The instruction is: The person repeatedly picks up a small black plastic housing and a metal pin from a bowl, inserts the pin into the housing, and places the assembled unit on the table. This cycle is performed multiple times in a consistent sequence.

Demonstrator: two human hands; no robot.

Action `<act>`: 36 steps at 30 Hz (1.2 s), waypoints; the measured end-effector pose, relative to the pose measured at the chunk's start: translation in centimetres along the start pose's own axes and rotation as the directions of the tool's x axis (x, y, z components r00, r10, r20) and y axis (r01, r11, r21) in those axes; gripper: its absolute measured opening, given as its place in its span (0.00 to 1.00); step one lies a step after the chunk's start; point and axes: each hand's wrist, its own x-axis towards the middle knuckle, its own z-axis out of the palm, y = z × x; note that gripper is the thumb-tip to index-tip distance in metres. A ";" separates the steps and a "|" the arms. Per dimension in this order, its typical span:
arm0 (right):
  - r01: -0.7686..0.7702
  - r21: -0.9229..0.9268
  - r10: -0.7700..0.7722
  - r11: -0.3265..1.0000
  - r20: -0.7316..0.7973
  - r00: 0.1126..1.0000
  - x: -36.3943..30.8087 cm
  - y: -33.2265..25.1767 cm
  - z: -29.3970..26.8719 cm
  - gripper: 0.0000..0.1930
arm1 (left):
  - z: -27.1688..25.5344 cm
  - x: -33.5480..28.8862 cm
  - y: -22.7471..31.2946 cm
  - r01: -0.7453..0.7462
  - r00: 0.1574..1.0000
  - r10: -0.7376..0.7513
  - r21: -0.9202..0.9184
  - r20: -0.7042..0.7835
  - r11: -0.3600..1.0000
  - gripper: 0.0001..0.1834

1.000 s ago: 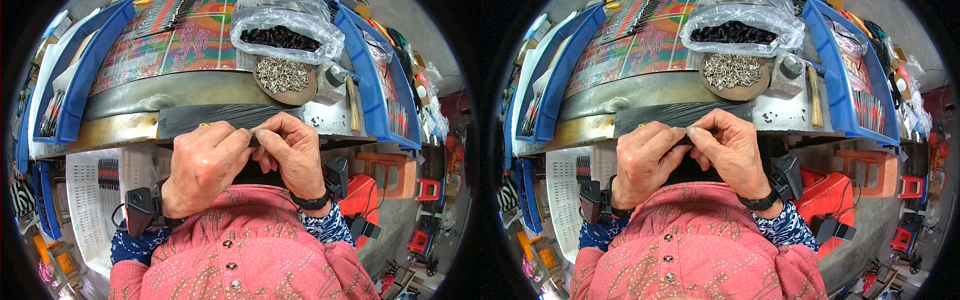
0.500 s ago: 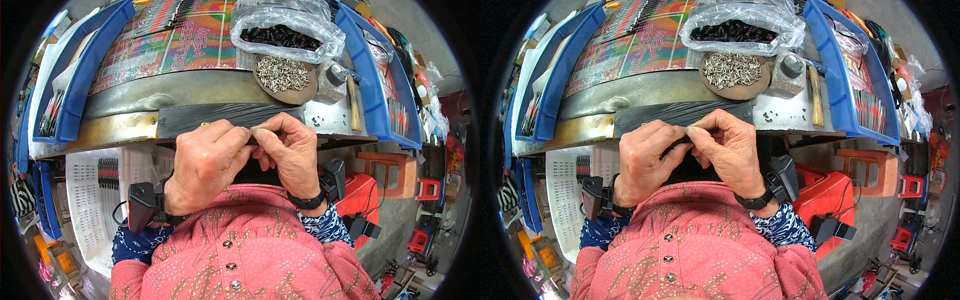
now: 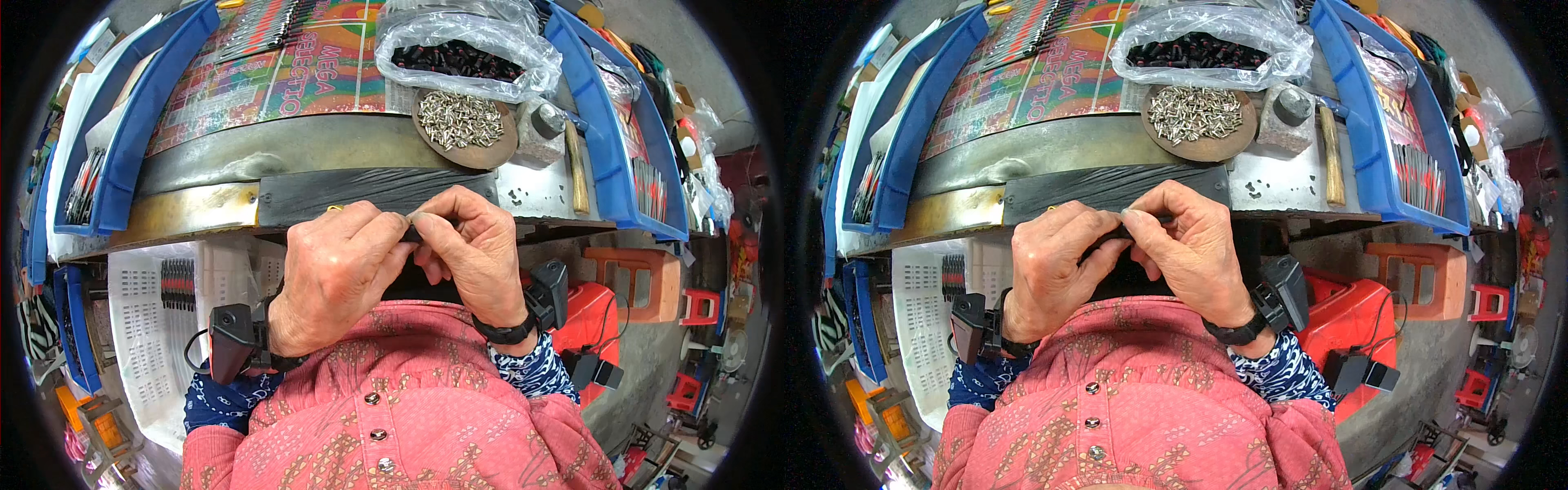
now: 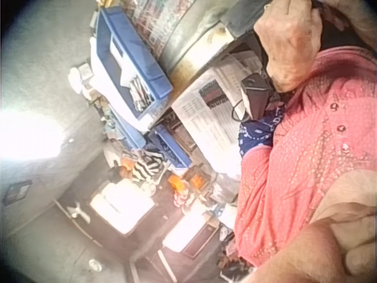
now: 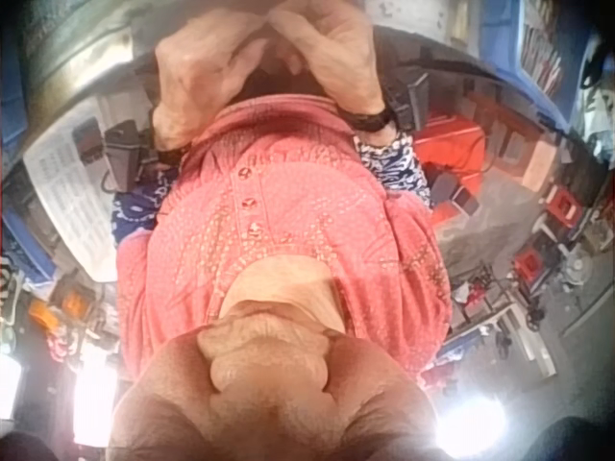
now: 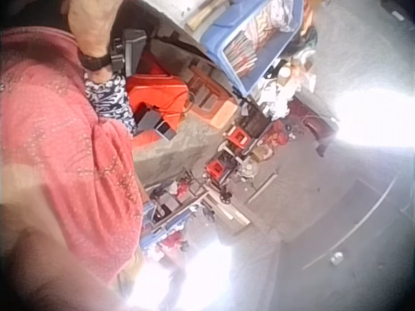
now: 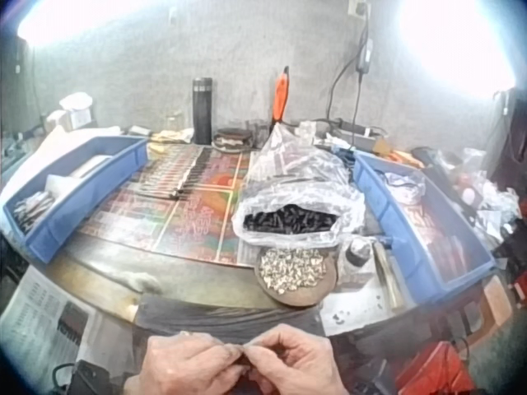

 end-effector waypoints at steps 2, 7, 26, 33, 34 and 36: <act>-0.003 -0.033 0.003 0.999 -0.026 1.000 0.0 0.0 0.2 0.06 | 0.1 0.1 -0.1 -0.001 1.000 0.001 -0.002 -0.007 1.000 0.07; 0.044 -0.077 -0.054 0.996 -0.137 0.989 0.0 0.6 1.1 0.06 | 0.2 0.2 -0.1 -0.010 1.000 0.009 0.019 0.007 1.000 0.07; 0.046 0.032 -0.047 0.998 0.011 0.999 0.0 0.2 0.0 0.07 | -0.3 0.4 -0.2 0.043 0.999 -0.042 -0.055 0.012 0.998 0.09; 0.051 0.016 -0.050 0.999 -0.062 0.997 0.0 0.3 0.7 0.05 | -0.4 0.5 -0.3 0.001 1.000 -0.001 -0.034 0.003 0.999 0.09; 0.073 0.014 -0.072 0.997 -0.052 0.996 0.0 0.3 0.8 0.05 | -0.5 0.6 -0.2 0.010 1.000 -0.010 -0.041 0.007 0.999 0.09; 0.070 0.033 -0.069 0.997 -0.030 0.997 0.0 0.2 0.7 0.05 | -1.0 0.7 -0.2 0.016 0.999 -0.015 -0.039 0.031 0.999 0.10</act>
